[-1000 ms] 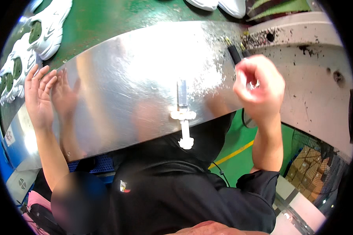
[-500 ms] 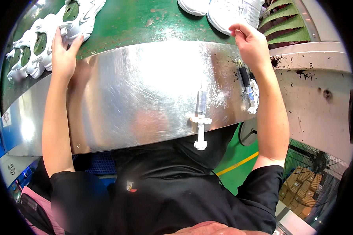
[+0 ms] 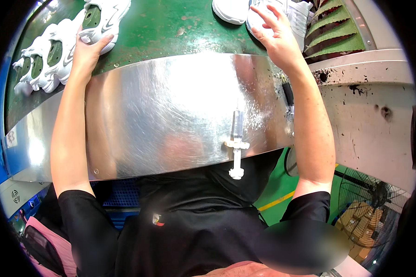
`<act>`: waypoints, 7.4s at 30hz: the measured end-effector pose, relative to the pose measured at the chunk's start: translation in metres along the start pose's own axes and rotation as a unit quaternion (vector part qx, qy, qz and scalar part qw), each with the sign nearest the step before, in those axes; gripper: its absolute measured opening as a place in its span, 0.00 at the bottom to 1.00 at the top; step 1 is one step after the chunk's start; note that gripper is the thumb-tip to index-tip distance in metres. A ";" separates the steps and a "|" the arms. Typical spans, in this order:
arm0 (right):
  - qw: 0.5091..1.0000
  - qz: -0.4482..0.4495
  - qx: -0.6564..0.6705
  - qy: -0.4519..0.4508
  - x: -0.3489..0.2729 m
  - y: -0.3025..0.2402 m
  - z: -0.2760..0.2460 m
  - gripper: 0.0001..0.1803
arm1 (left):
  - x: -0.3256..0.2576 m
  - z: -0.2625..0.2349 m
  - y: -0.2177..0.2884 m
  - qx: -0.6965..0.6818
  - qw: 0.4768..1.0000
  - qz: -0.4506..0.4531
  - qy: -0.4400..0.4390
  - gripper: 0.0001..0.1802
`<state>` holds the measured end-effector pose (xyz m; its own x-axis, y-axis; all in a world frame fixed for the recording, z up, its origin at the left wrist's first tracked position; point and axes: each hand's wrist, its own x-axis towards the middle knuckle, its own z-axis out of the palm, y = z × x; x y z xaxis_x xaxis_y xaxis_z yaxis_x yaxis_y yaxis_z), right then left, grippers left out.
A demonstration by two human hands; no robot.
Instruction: The person repeatedly picks up white sneakers from a metal table and uses a syringe to inject a clear liquid into the shoe's upper near the sole. After each injection, the shoe is placed back on the table. The process is repeated for multiple shoes.
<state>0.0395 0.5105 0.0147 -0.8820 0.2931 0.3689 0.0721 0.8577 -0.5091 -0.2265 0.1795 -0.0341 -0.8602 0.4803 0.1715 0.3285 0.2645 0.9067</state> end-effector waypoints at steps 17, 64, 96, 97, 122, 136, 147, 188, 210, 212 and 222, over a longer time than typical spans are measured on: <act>0.988 0.008 0.015 -0.153 -0.183 -0.119 -0.036 0.49 | -0.119 -0.050 0.062 -0.161 0.985 -0.042 -0.046 0.43; 0.645 0.019 0.755 -0.113 -0.113 -0.192 -0.039 0.51 | -0.139 0.013 0.096 -0.529 0.817 -0.070 -0.218 0.40; 0.673 0.041 0.719 -0.167 -0.097 -0.213 -0.029 0.41 | -0.148 0.008 0.105 -0.536 0.813 -0.028 -0.225 0.39; 0.674 0.043 0.719 -0.162 -0.099 -0.211 -0.028 0.41 | -0.148 0.008 0.105 -0.538 0.812 -0.039 -0.222 0.39; 0.620 0.037 0.780 -0.079 -0.161 -0.164 0.015 0.55 | -0.133 0.015 0.077 -0.593 0.778 -0.106 -0.180 0.23; 0.618 0.095 0.775 -0.095 -0.187 -0.162 0.016 0.48 | -0.126 0.018 0.059 -0.622 0.745 -0.136 -0.199 0.23; 0.656 0.095 0.748 -0.040 -0.227 -0.168 0.018 0.52 | -0.116 0.022 0.041 -0.647 0.719 -0.185 -0.177 0.30; 0.774 -0.030 0.627 -0.077 -0.224 -0.156 0.060 0.48 | -0.264 -0.104 0.034 -0.317 0.901 -0.295 -0.032 0.19; 0.784 -0.017 0.614 -0.090 -0.216 -0.172 0.045 0.48 | -0.327 -0.013 0.087 -0.515 0.720 -0.433 -0.169 0.52; 0.781 -0.015 0.617 -0.095 -0.215 -0.174 0.042 0.48 | -0.327 -0.011 0.087 -0.515 0.713 -0.440 -0.181 0.53; 0.748 0.061 0.629 -0.204 -0.209 -0.184 0.006 0.50 | -0.333 0.003 0.067 -0.573 0.616 -0.478 -0.253 0.48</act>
<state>0.2073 0.2887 0.0267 -0.9917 -0.0376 0.1231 -0.1050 -0.3157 -0.9430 0.0833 0.0395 -0.0311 -0.1206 0.8388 -0.5310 -0.9741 0.0032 0.2263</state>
